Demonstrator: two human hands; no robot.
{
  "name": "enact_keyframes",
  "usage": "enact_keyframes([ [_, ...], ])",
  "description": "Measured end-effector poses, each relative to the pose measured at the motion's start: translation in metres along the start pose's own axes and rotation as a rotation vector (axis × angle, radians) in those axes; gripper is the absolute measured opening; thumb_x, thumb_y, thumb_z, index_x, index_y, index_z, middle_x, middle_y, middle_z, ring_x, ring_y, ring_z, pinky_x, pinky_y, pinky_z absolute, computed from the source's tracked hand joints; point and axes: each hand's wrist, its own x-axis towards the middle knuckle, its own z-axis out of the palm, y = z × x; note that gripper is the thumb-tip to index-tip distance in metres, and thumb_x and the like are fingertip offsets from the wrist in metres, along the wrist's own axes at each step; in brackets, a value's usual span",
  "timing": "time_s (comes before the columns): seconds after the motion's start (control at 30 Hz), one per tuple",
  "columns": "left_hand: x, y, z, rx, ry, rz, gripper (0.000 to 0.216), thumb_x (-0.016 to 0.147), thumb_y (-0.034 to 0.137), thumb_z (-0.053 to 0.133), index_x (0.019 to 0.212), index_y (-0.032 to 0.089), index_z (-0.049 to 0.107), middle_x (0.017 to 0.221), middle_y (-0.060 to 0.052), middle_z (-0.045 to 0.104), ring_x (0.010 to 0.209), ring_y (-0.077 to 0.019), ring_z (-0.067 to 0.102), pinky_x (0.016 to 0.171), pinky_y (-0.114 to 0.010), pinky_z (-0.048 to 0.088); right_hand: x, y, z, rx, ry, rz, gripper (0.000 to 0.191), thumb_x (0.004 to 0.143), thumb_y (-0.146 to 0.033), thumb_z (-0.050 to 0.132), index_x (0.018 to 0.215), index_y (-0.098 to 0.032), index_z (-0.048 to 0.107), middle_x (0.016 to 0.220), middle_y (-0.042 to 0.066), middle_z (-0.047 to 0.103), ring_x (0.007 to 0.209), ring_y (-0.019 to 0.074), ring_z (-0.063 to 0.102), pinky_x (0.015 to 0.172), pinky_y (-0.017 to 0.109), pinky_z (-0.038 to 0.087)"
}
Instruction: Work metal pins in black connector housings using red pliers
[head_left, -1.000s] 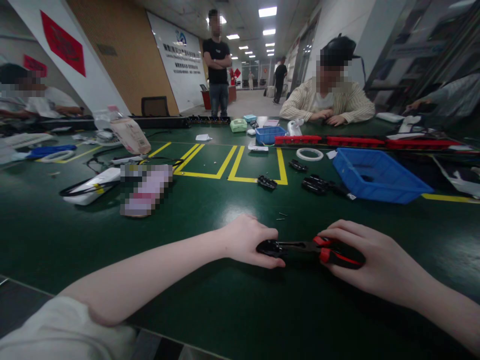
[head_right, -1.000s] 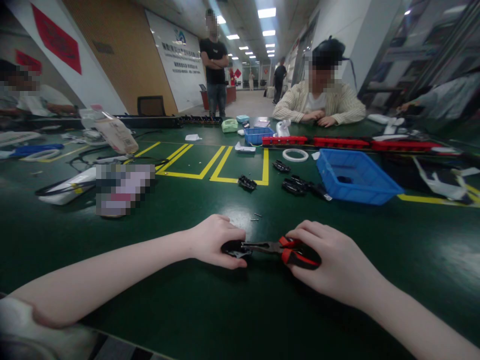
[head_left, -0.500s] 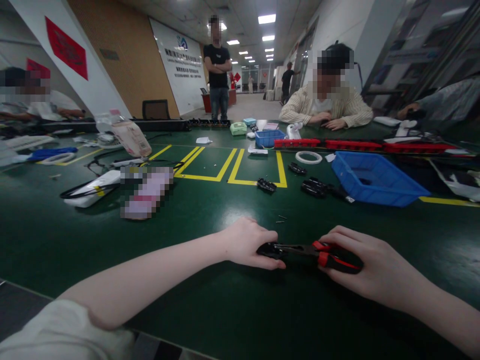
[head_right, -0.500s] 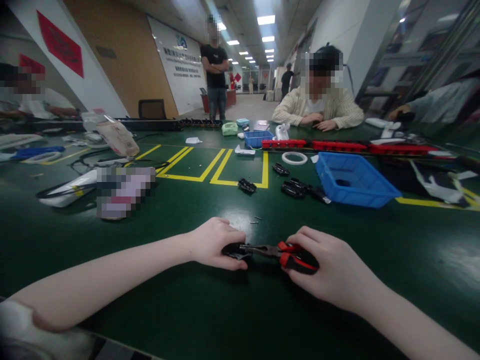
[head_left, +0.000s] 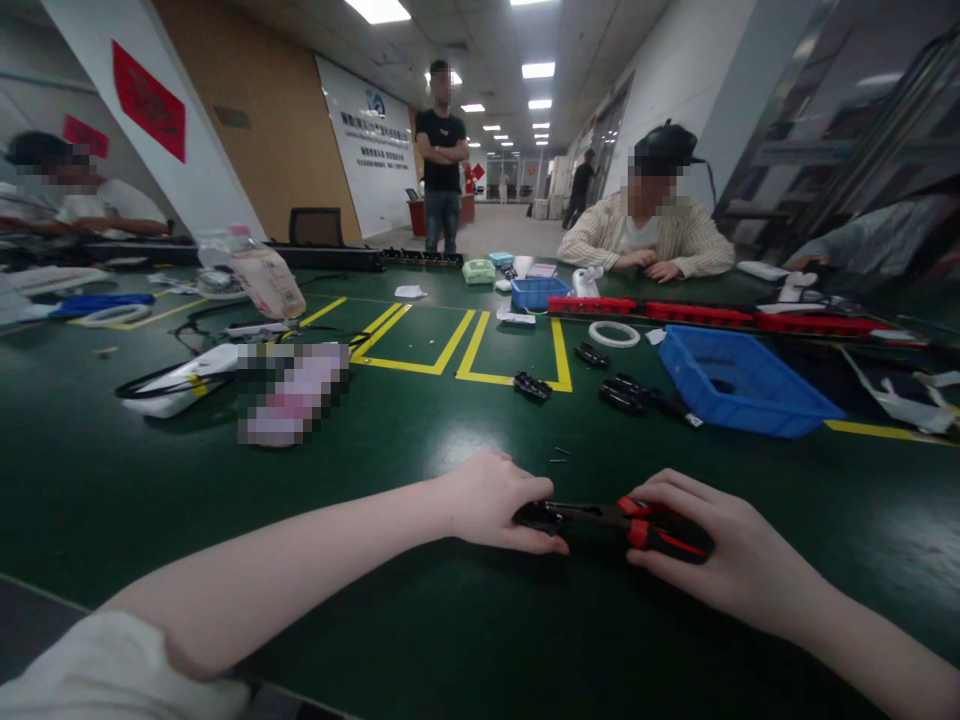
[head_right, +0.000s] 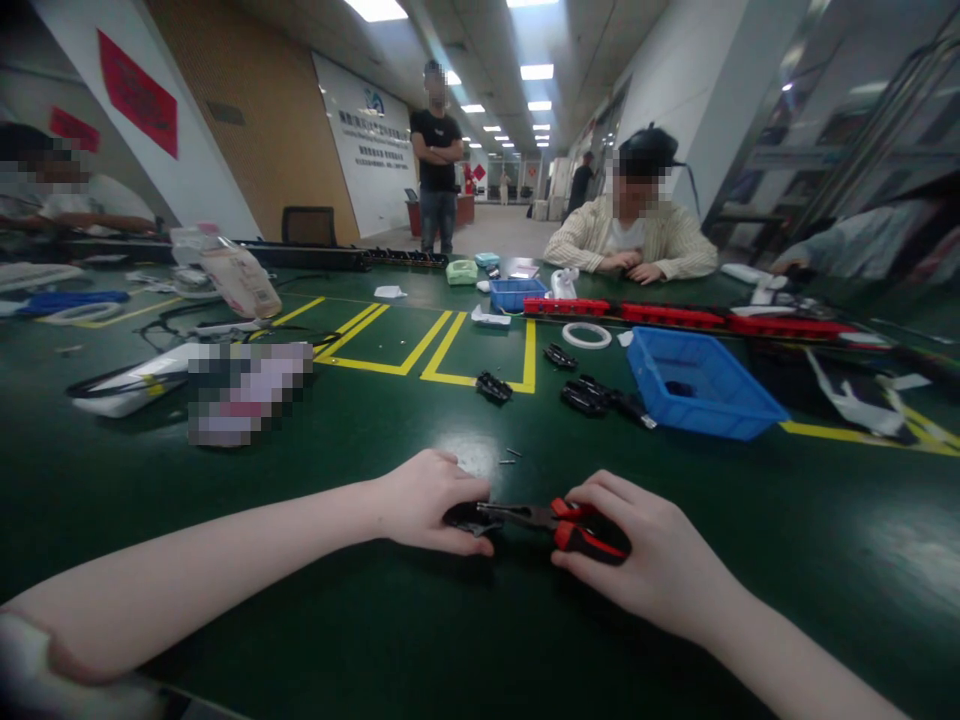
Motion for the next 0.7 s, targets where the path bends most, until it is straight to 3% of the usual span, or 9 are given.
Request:
enact_keyframes([
  [0.17,-0.0001,-0.0005,-0.0001,-0.036,0.004,0.004,0.043,0.084,0.059,0.056,0.073,0.017,0.053,0.056,0.004,0.058,0.045,-0.0100,0.052,0.048,-0.022,0.032,-0.0001,-0.0032,-0.0005,0.016,-0.027,0.024,0.026,0.079,-0.042,0.064,0.098,-0.025,0.063,0.098,0.003,0.063,0.082,0.0176,0.064,0.070,0.032,0.055],
  [0.4,0.0001,0.0007,-0.0009,-0.043,-0.012,-0.030,0.044,0.083,0.061,0.055,0.072,0.018,0.053,0.055,0.004,0.057,0.046,-0.0112,0.053,0.048,-0.023,0.033,0.0000,-0.0047,-0.0009,-0.020,0.052,-0.009,0.028,0.077,-0.041,0.066,0.100,-0.025,0.064,0.100,0.005,0.064,0.085,0.0196,0.064,0.072,0.033,0.055],
  [0.57,0.0004,0.0007,-0.0013,-0.052,-0.001,-0.026,0.043,0.085,0.059,0.055,0.073,0.017,0.054,0.053,0.005,0.055,0.044,-0.0108,0.053,0.047,-0.022,0.033,0.0012,-0.0070,-0.0022,-0.043,-0.037,0.029,0.024,0.079,-0.042,0.063,0.098,-0.026,0.064,0.096,0.003,0.065,0.081,0.0177,0.065,0.068,0.030,0.056],
  [0.7,0.0002,0.0002,-0.0004,-0.057,-0.001,-0.039,0.043,0.085,0.059,0.054,0.074,0.018,0.055,0.053,0.004,0.056,0.044,-0.0114,0.053,0.047,-0.023,0.034,0.0002,-0.0059,-0.0038,-0.113,0.022,-0.038,0.029,0.078,-0.042,0.064,0.102,-0.025,0.063,0.100,0.005,0.065,0.086,0.0197,0.065,0.073,0.032,0.056],
])
